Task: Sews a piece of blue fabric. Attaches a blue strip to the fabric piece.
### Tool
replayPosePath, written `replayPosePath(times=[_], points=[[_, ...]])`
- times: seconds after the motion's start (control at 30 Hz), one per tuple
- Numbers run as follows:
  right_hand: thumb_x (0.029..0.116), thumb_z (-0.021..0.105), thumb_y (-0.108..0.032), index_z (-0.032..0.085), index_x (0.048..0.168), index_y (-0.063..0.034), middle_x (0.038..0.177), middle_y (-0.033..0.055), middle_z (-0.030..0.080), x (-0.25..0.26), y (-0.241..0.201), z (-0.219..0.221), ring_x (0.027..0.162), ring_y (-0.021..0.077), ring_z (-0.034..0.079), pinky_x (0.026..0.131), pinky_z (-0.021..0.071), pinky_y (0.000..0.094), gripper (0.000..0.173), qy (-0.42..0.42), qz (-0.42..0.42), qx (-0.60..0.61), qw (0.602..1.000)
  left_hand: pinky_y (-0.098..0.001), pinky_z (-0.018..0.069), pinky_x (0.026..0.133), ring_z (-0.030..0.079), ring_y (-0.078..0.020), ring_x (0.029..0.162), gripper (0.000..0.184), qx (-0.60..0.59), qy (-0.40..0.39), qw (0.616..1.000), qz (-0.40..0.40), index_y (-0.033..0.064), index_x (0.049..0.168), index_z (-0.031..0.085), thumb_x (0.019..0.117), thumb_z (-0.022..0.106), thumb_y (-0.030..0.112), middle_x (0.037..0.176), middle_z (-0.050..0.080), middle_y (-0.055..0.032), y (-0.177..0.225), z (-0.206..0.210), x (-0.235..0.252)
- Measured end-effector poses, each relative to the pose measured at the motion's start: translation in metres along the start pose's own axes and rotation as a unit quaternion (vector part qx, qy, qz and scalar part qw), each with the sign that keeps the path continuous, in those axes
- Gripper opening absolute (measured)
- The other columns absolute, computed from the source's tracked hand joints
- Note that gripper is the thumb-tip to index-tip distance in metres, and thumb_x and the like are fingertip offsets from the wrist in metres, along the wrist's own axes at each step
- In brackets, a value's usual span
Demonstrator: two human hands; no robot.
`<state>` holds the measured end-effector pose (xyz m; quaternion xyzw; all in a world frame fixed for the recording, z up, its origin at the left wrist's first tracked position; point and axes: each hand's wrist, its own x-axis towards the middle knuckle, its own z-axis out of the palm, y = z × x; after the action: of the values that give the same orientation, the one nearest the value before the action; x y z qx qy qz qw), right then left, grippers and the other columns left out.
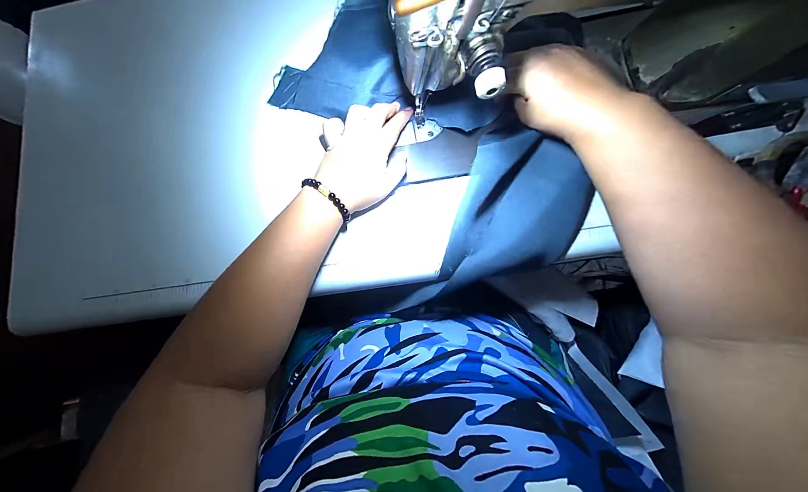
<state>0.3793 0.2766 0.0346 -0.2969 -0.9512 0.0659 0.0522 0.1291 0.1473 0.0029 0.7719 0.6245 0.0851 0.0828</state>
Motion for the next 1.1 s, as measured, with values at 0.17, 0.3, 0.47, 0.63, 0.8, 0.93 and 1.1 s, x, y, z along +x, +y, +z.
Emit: replayPosePath(times=[0.17,0.3,0.47,0.63,0.8,0.93,1.1], points=[[0.0950,0.047,0.008,0.069,0.115,0.0033,0.126,0.0296,0.065,-0.016,-0.014,0.010,0.129,0.0507,0.054,0.112,0.0371,0.0649,0.030,0.038,0.044,-0.016,0.998,-0.0627,0.0306,0.099,0.040,-0.0350,0.141,0.061,0.013,0.003,1.000,-0.015,0.0180,0.158,0.042,0.0992,0.040,0.036,0.162,0.040,-0.0076,0.000,0.004,-0.001],[0.1014,0.045,-0.010,0.070,0.129,-0.0048,0.135,0.0202,0.063,-0.091,-0.075,0.022,0.134,0.0398,0.052,0.114,0.0396,0.0560,0.037,0.178,0.075,0.053,0.980,-0.0658,0.0300,0.103,0.037,-0.0324,0.146,0.059,-0.038,0.050,0.998,0.000,0.0157,0.156,0.045,0.1002,0.043,0.036,0.164,0.038,-0.0040,-0.008,0.010,-0.003],[0.0976,0.052,-0.055,0.070,0.125,-0.0058,0.062,0.0110,0.062,-0.135,-0.121,0.059,0.052,0.0320,0.062,0.046,0.0476,0.0487,0.059,0.132,0.145,0.039,0.980,-0.0588,0.0325,0.110,0.043,-0.0300,0.143,0.041,-0.112,0.241,0.953,-0.146,0.0138,0.135,0.062,0.0945,0.058,0.017,0.155,0.048,-0.0092,-0.021,-0.012,0.007],[0.1045,0.046,-0.057,0.054,0.141,0.0019,0.131,0.0338,0.059,-0.053,-0.039,0.017,0.126,0.0559,0.053,0.097,0.0428,0.0740,0.069,-0.014,0.268,0.007,0.963,-0.0721,0.0249,0.112,0.036,-0.0520,0.143,0.060,0.098,-0.023,0.973,-0.209,0.0127,0.158,0.038,0.1048,0.045,0.038,0.158,0.039,-0.0269,-0.016,-0.021,-0.010],[0.0973,0.061,-0.056,0.043,0.155,-0.0109,0.128,0.0312,0.064,-0.070,-0.048,-0.006,0.117,0.0561,0.060,0.090,0.0472,0.0759,0.076,0.053,0.286,0.040,0.956,-0.0620,0.0396,0.104,0.070,-0.0332,0.096,0.069,0.105,-0.064,0.989,-0.086,-0.0016,0.138,0.060,0.0989,0.048,0.054,0.114,0.070,-0.0198,0.045,-0.028,-0.101],[0.0932,0.071,-0.052,0.036,0.160,-0.0135,0.084,0.0268,0.069,-0.113,-0.078,0.016,0.078,0.0491,0.067,0.070,0.0506,0.0695,0.085,-0.002,0.352,0.081,0.933,-0.0596,0.0420,0.095,0.069,-0.0254,0.087,0.049,0.012,0.002,1.000,-0.014,0.0110,0.123,0.075,0.1037,0.046,0.046,0.092,0.072,-0.0087,0.034,-0.020,-0.113],[0.1000,0.059,-0.024,0.041,0.158,-0.0123,0.099,0.0309,0.071,-0.090,-0.063,0.013,0.093,0.0535,0.068,0.078,0.0499,0.0725,0.062,-0.035,0.351,0.090,0.931,-0.0718,0.0223,0.112,0.037,-0.0372,0.148,0.060,0.037,0.064,0.997,-0.033,0.0279,0.152,0.052,0.0999,0.044,0.057,0.158,0.047,-0.0080,0.009,-0.005,-0.064]])
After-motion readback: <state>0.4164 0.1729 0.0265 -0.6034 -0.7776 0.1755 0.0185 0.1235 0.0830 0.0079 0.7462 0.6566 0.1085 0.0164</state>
